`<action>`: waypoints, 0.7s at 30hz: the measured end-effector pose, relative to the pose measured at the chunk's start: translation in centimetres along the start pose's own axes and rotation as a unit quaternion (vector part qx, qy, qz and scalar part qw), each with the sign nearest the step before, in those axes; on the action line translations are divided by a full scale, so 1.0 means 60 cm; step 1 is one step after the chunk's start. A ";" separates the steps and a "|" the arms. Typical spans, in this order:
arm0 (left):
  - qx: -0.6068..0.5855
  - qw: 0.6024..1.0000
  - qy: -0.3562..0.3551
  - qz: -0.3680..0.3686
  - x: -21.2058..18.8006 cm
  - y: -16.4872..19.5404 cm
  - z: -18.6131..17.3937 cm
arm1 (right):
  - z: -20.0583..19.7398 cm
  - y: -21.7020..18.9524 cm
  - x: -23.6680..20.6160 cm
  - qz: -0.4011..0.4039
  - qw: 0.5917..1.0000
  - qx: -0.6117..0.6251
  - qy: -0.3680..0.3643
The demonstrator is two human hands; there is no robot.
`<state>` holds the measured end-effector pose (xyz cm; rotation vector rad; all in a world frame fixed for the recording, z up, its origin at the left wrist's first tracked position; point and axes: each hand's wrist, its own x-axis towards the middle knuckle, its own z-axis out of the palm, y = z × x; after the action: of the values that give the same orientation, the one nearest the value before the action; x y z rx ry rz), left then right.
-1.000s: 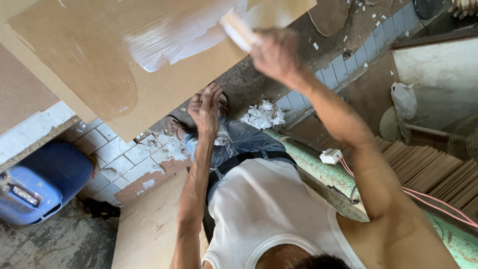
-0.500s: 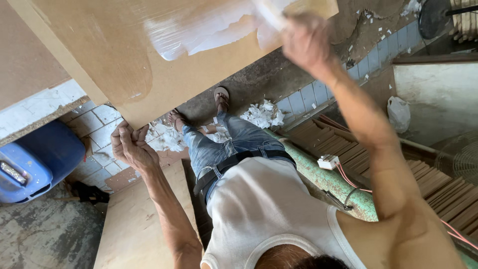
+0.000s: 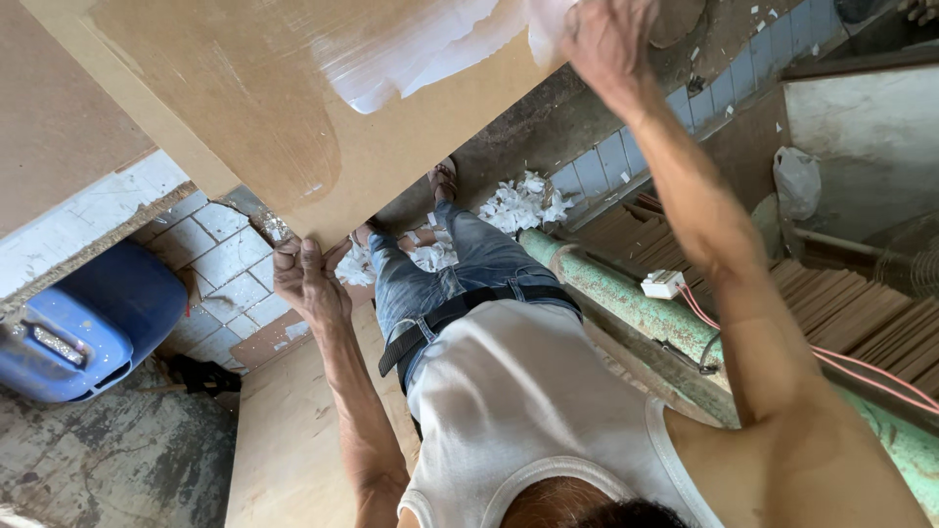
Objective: The person smooths an embroidered black cloth banner on a board, then lifts the board aside and spreads white paste over a new board using a small scraper. They lay the embroidered cloth onto the pasted board, align it, and press and smooth it flat with both hands before reaching for another board.
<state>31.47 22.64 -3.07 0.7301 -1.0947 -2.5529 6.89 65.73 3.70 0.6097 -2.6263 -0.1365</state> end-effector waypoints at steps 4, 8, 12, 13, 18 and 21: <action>-0.002 1.000 0.007 -0.023 -0.006 0.000 -0.003 | 0.033 -0.184 -0.071 0.074 0.993 0.088 -0.009; -0.039 0.998 -0.025 -0.039 -0.003 0.004 -0.001 | -0.027 -0.425 -0.068 0.069 0.987 0.142 -0.026; -0.039 0.996 -0.045 -0.067 -0.003 -0.002 0.000 | -0.142 -0.485 -0.009 0.013 0.966 0.256 -0.031; -0.029 0.996 -0.040 -0.080 -0.004 -0.006 0.000 | -0.158 -0.456 0.007 0.029 0.922 0.369 -0.113; -0.026 0.991 -0.067 -0.113 0.005 -0.047 0.001 | -0.144 -0.329 0.036 0.007 0.983 0.174 -0.054; -0.017 0.987 -0.067 -0.145 0.014 -0.073 0.000 | -0.129 -0.376 0.008 -0.104 0.994 -0.001 -0.018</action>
<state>30.53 25.27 -6.59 0.7692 -1.0475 -2.8961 18.84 45.29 6.54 0.8880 -2.5902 -0.2154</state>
